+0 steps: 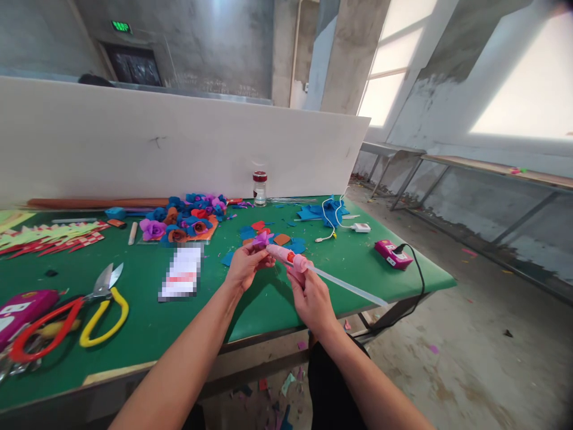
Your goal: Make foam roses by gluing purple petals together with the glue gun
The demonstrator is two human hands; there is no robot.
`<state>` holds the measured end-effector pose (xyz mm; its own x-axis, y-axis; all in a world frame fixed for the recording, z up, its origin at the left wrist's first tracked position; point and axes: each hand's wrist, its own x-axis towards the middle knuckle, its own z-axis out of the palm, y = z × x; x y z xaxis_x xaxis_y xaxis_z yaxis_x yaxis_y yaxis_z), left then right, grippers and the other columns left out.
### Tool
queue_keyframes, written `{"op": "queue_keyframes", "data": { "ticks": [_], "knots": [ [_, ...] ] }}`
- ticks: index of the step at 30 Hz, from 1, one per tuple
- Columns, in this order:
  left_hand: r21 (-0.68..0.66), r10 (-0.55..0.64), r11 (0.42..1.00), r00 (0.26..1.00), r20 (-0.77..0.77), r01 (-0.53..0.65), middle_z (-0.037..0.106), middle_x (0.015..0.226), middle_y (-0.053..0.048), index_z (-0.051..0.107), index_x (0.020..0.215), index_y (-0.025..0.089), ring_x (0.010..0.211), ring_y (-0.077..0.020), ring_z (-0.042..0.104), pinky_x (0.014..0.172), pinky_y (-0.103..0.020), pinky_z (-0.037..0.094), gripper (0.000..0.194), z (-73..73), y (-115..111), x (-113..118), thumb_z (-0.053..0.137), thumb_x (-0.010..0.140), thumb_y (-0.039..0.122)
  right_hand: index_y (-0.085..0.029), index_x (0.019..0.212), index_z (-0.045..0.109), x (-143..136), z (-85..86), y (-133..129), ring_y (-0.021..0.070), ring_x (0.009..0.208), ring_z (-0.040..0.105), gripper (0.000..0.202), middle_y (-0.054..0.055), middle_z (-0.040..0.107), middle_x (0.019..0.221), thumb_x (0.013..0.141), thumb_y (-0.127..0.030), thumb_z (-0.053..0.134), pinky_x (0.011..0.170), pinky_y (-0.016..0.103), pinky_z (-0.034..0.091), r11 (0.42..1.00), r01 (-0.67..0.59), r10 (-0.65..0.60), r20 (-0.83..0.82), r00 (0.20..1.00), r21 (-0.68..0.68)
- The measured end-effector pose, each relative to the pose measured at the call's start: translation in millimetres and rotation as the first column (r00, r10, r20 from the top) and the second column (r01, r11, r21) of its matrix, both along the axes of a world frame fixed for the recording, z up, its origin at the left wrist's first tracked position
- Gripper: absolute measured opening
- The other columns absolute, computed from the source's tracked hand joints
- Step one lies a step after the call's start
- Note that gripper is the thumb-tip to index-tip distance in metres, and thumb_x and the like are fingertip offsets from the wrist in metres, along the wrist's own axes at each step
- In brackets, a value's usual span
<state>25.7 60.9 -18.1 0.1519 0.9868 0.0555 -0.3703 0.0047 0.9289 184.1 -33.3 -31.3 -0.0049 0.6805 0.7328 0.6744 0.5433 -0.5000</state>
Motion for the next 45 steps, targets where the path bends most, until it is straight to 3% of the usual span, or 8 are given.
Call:
{"op": "queue_keyframes", "data": {
  "ticks": [4,15,28,45],
  "knots": [
    [0.018,0.023,1.000,1.000,-0.017,-0.022,0.068,0.066,-0.002,0.069,0.079,0.013,0.055,-0.0138,0.064,0.057,-0.028,0.055,0.025,-3.0,1.2,1.6,0.077,0.056,0.018,-0.019,0.117,0.054,-2.0,1.7,0.0,0.0251,0.099,0.067,0.024,0.013,0.066,0.108,0.096,-0.024,0.043,0.085,0.037,0.055,1.000,-0.011,0.011,0.014,1.000,-0.016],
    [0.046,0.021,0.999,0.999,-0.028,-0.020,0.069,0.067,-0.003,0.069,0.080,0.013,0.056,-0.0146,0.064,0.058,-0.030,0.055,0.027,-2.9,0.7,2.6,0.078,0.056,0.019,-0.019,0.127,0.049,-2.2,1.9,3.0,0.0273,0.111,0.063,0.033,0.015,0.065,0.118,0.095,-0.023,0.044,0.092,0.042,0.053,0.999,0.026,-0.027,0.053,0.998,0.032],
    [0.036,0.009,0.999,0.999,-0.038,-0.007,0.067,0.062,-0.002,0.067,0.077,0.013,0.053,-0.0146,0.063,0.056,-0.029,0.053,0.025,2.1,-3.4,3.0,0.078,0.056,0.021,-0.013,0.122,0.052,-1.0,2.8,4.8,0.0283,0.102,0.066,0.031,0.017,0.066,0.113,0.095,-0.025,0.043,0.085,0.040,0.054,0.997,0.036,-0.033,0.049,0.998,-0.064],
    [0.034,0.002,0.999,1.000,-0.030,-0.001,0.066,0.062,-0.002,0.067,0.081,0.011,0.052,-0.0126,0.062,0.056,-0.027,0.054,0.031,2.1,-3.4,3.4,0.081,0.056,0.023,-0.013,0.122,0.053,0.4,3.3,4.1,0.0290,0.107,0.063,0.033,0.018,0.065,0.117,0.094,-0.025,0.042,0.090,0.041,0.051,0.991,0.010,-0.007,0.025,1.000,-0.131]
  ]
}}
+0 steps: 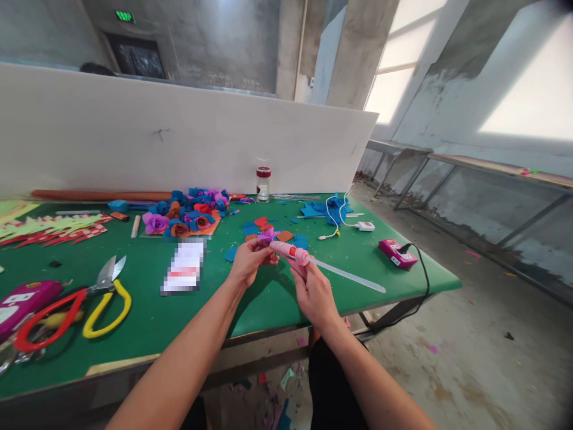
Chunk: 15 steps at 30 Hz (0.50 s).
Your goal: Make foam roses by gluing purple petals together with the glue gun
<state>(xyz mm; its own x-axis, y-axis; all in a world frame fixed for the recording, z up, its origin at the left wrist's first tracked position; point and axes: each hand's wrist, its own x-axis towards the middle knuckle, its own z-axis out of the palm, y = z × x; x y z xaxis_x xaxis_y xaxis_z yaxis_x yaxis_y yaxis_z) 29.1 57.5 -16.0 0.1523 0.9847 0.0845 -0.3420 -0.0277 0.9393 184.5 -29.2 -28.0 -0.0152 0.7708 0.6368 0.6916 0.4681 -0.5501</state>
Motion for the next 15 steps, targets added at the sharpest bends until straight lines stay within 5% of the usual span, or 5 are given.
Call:
{"op": "queue_keyframes", "data": {
  "ticks": [4,8,15],
  "knots": [
    [-0.007,-0.003,1.000,1.000,0.005,0.003,0.066,0.064,-0.002,0.067,0.081,0.011,0.054,-0.0127,0.063,0.056,-0.027,0.055,0.033,0.2,0.0,0.6,0.083,0.056,0.024,-0.015,0.124,0.051,3.6,-0.7,-0.9,0.0282,0.102,0.065,0.035,0.016,0.067,0.114,0.093,-0.028,0.044,0.085,0.038,0.051,0.999,-0.017,0.012,-0.132,0.991,-0.038],
    [-0.022,0.012,1.000,1.000,0.002,-0.012,0.066,0.064,-0.002,0.066,0.080,0.010,0.053,-0.0128,0.063,0.056,-0.028,0.055,0.034,0.6,0.0,0.7,0.085,0.056,0.026,-0.018,0.127,0.046,9.9,-1.5,-0.1,0.0199,0.065,0.064,0.040,0.009,0.072,0.095,0.091,-0.035,0.049,0.060,0.030,0.049,0.978,-0.117,0.040,-0.396,0.917,-0.171],
    [-0.051,0.026,0.998,1.000,0.003,-0.025,0.068,0.066,-0.004,0.067,0.080,0.010,0.053,-0.0126,0.064,0.054,-0.027,0.055,0.034,2.5,0.1,0.0,0.085,0.055,0.025,-0.021,0.100,0.054,13.7,4.4,3.3,0.0079,0.051,0.049,0.027,0.001,0.067,0.088,0.085,-0.042,0.059,0.046,0.022,0.037,0.897,-0.423,0.140,-0.826,0.547,-0.128]
  ]
}}
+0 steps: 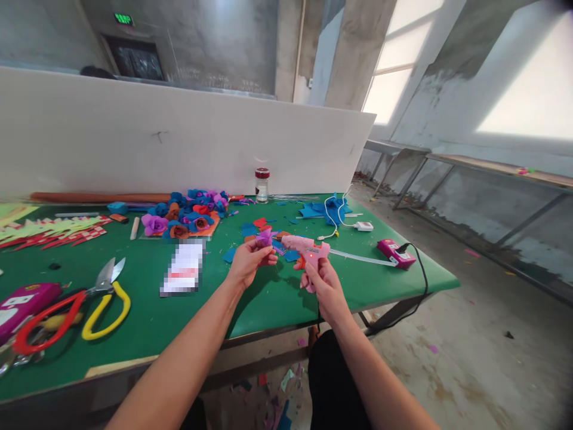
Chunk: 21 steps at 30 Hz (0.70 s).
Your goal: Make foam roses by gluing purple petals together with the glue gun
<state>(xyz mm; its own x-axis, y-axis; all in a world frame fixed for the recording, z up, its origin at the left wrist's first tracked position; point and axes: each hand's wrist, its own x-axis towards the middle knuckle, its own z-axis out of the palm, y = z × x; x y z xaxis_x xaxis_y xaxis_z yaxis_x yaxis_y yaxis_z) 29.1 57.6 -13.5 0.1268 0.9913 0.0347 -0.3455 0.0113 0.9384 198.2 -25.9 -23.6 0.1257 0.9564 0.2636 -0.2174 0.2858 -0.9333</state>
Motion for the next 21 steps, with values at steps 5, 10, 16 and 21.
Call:
{"op": "queue_keyframes", "data": {
  "ticks": [5,10,16,21],
  "knots": [
    [-0.022,-0.022,0.999,1.000,0.021,0.023,0.069,0.068,-0.004,0.068,0.079,0.010,0.054,-0.0122,0.063,0.055,-0.026,0.055,0.032,0.4,0.8,-1.1,0.085,0.057,0.024,-0.020,0.095,0.055,3.8,-0.6,3.8,0.0068,0.052,0.049,0.028,0.001,0.068,0.087,0.082,-0.042,0.065,0.049,0.022,0.041,0.995,-0.087,0.080,-0.162,0.983,-0.038],
    [-0.044,-0.078,0.996,0.996,0.048,0.080,0.070,0.069,-0.005,0.067,0.077,0.010,0.055,-0.0109,0.063,0.054,-0.023,0.054,0.029,2.0,0.4,-2.5,0.085,0.058,0.024,-0.020,0.096,0.057,7.8,-6.5,8.9,0.0065,0.051,0.050,0.028,0.001,0.069,0.086,0.082,-0.041,0.067,0.051,0.022,0.043,0.991,-0.116,0.098,-0.242,0.965,-0.062],
    [-0.077,-0.080,0.993,0.992,0.098,0.088,0.071,0.067,-0.005,0.064,0.073,0.012,0.053,-0.0103,0.062,0.051,-0.021,0.053,0.027,5.0,-1.2,-2.9,0.085,0.058,0.020,-0.020,0.095,0.059,14.0,-7.8,11.9,0.0060,0.050,0.048,0.031,0.001,0.069,0.084,0.076,-0.039,0.072,0.049,0.021,0.043,0.989,-0.116,0.081,-0.309,0.948,-0.096],
    [-0.086,-0.087,0.991,0.988,0.130,0.098,0.071,0.068,-0.005,0.063,0.074,0.012,0.052,-0.0094,0.061,0.050,-0.020,0.052,0.028,5.3,0.0,-4.3,0.085,0.058,0.019,-0.020,0.090,0.059,31.0,-9.6,14.2,0.0074,0.049,0.051,0.033,-0.001,0.068,0.074,0.068,-0.035,0.079,0.049,0.022,0.047,0.986,-0.078,0.021,-0.356,0.934,-0.147]
  ]
}}
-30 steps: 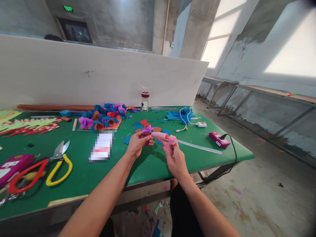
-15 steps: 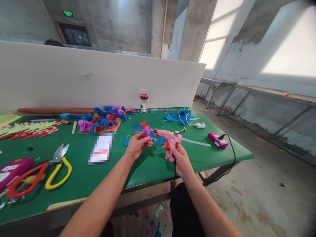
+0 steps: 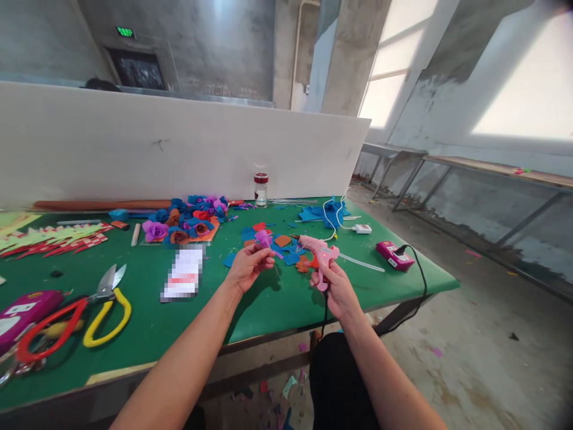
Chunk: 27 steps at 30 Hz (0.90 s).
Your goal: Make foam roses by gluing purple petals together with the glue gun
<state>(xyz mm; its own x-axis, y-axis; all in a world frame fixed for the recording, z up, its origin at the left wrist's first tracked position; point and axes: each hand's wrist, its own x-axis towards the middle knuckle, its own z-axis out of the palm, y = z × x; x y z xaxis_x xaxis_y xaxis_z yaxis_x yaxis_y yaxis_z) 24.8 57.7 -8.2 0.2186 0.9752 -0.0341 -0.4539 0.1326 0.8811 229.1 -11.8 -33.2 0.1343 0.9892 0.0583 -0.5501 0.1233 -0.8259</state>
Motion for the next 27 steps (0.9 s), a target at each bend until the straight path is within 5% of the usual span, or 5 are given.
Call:
{"op": "queue_keyframes", "data": {
  "ticks": [5,16,18,22,27],
  "knots": [
    [-0.008,0.007,1.000,1.000,0.010,-0.007,0.070,0.069,-0.004,0.064,0.077,0.012,0.052,-0.0082,0.060,0.049,-0.018,0.051,0.027,-0.1,0.2,-1.4,0.083,0.060,0.018,-0.019,0.086,0.062,38.8,-3.4,8.2,0.0126,0.058,0.062,0.034,0.000,0.067,0.071,0.064,-0.034,0.083,0.055,0.024,0.055,0.992,0.067,-0.068,0.002,0.998,-0.102],
    [-0.004,0.009,1.000,1.000,-0.014,-0.009,0.070,0.069,-0.004,0.065,0.076,0.012,0.050,-0.0076,0.059,0.046,-0.017,0.050,0.026,2.6,0.8,-1.3,0.083,0.059,0.018,-0.016,0.083,0.063,118.0,-2.1,23.6,0.0152,0.053,0.062,0.042,0.003,0.067,0.067,0.057,-0.041,0.086,0.046,0.025,0.049,0.982,0.169,-0.140,0.282,0.949,-0.081],
    [0.001,0.012,1.000,1.000,-0.014,-0.012,0.070,0.069,-0.004,0.065,0.076,0.012,0.050,-0.0077,0.059,0.046,-0.017,0.050,0.027,2.9,0.8,-1.1,0.084,0.058,0.019,-0.016,0.081,0.062,125.2,-6.7,28.1,0.0133,0.048,0.056,0.044,0.002,0.064,0.061,0.062,-0.052,0.079,0.045,0.025,0.044,0.952,0.301,-0.230,0.534,0.814,-0.049],
    [0.009,0.008,1.000,1.000,-0.020,-0.008,0.070,0.069,-0.004,0.065,0.076,0.011,0.051,-0.0078,0.059,0.046,-0.018,0.049,0.028,2.9,0.7,-1.1,0.084,0.058,0.020,-0.015,0.082,0.064,133.9,-19.5,36.7,0.0157,0.052,0.054,0.043,0.005,0.065,0.067,0.074,-0.058,0.062,0.052,0.028,0.041,0.873,0.483,-0.282,0.877,0.388,0.066],
    [0.020,0.018,1.000,1.000,-0.025,-0.017,0.070,0.071,-0.004,0.064,0.078,0.012,0.051,-0.0078,0.059,0.047,-0.018,0.048,0.028,1.9,0.3,-2.6,0.084,0.060,0.021,-0.017,0.073,0.067,131.8,-28.6,37.3,0.0291,0.087,0.059,0.027,0.014,0.068,0.083,0.074,-0.044,0.064,0.079,0.038,0.041,0.836,0.529,-0.297,0.931,0.211,0.147]
  ]
}}
